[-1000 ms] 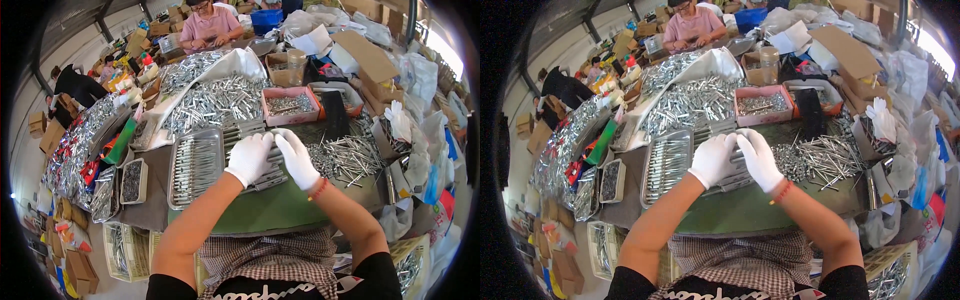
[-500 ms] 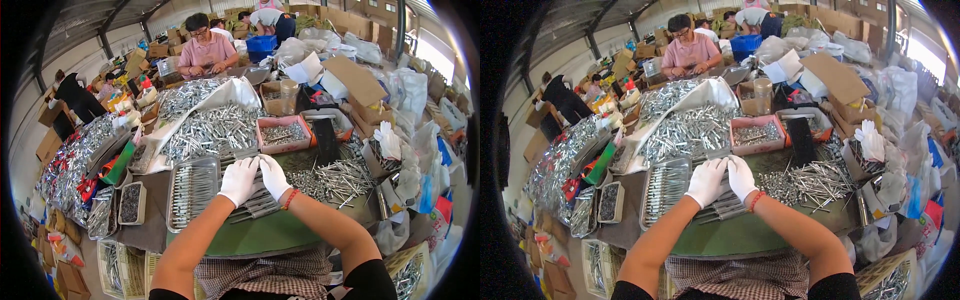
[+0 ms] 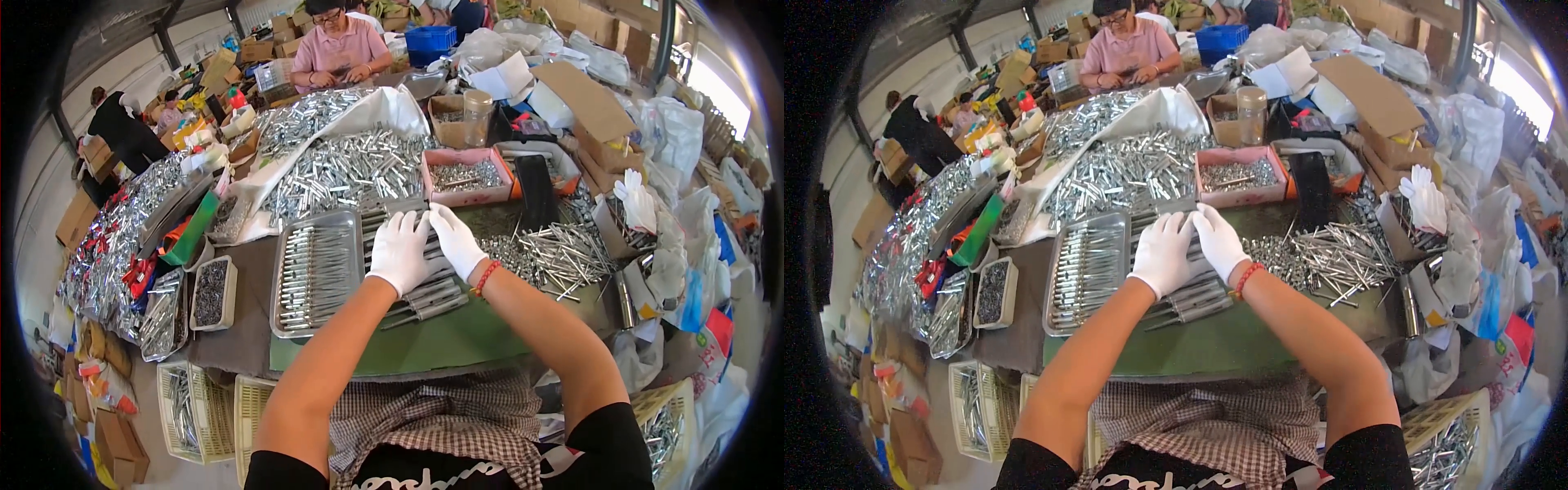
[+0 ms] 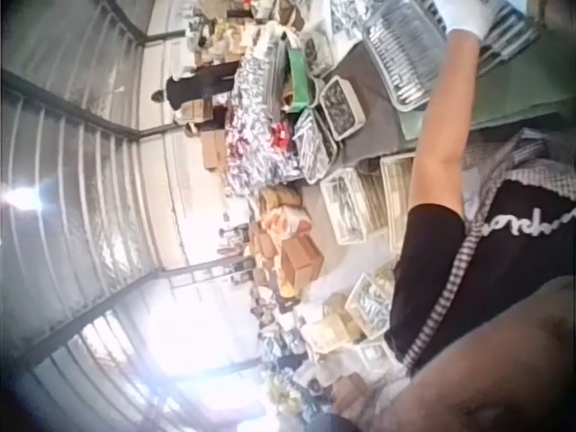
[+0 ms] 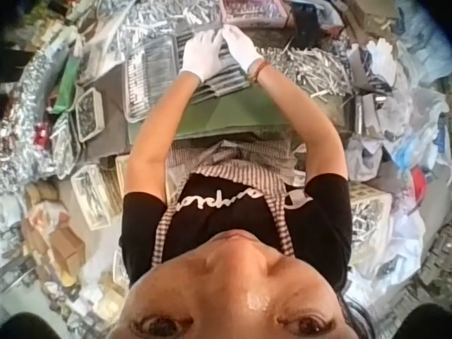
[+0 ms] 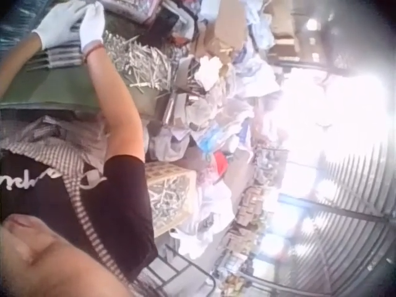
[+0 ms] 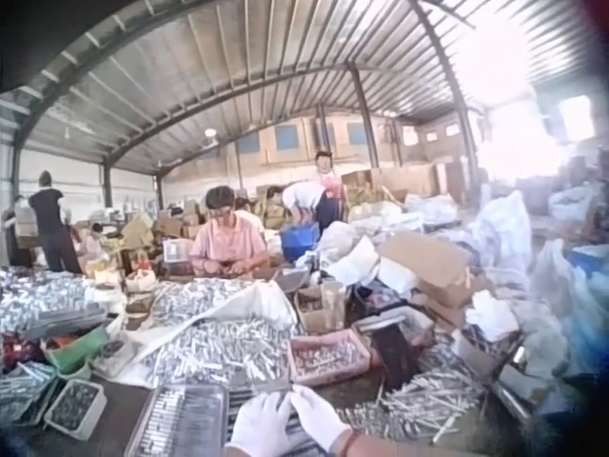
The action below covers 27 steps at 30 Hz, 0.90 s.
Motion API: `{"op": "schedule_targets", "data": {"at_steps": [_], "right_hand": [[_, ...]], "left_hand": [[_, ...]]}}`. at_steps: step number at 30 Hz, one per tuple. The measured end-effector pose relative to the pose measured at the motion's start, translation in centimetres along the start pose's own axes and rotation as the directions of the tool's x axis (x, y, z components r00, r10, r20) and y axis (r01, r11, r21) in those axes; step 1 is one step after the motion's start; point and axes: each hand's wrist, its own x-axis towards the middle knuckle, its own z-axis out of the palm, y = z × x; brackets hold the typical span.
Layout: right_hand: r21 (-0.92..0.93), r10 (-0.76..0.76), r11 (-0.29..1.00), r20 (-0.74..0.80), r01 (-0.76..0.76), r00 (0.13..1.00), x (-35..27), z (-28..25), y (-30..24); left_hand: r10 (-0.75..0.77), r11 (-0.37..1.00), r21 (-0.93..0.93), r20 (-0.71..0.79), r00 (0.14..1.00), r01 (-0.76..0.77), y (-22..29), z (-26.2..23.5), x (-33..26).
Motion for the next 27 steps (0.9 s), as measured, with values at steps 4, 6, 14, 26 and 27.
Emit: {"op": "schedule_targets", "data": {"at_steps": [4, 6, 14, 26, 27], "right_hand": [[0.082, 0.004, 0.997, 0.006, -0.005, 1.000, 0.3, -1.2, 0.2], [0.047, 0.002, 0.999, -0.032, 0.000, 0.999, -0.1, -1.5, -0.3], [-0.198, -0.141, 0.969, 0.042, 0.147, 0.989, -4.6, -5.1, -2.6], [-0.578, -0.358, 0.666, 0.308, 0.472, 0.882, 0.7, -4.0, -2.2], [-0.578, -0.327, 0.672, 0.329, 0.463, 0.886, 1.1, -3.9, -2.1]], "left_hand": [[-0.044, 0.998, -0.046, 0.067, 0.997, 0.048, 1.0, -0.4, 0.4], [-0.067, 0.992, -0.103, 0.112, 0.991, 0.079, 0.5, -1.0, 0.1], [-0.022, 0.983, -0.176, 0.191, 0.981, 0.057, -3.1, -2.4, -1.7], [0.089, 0.958, -0.277, 0.037, 0.995, -0.076, -3.2, -2.4, -1.2], [0.067, 0.970, -0.232, -0.059, 0.996, -0.079, -3.4, -2.4, -1.8]]}}
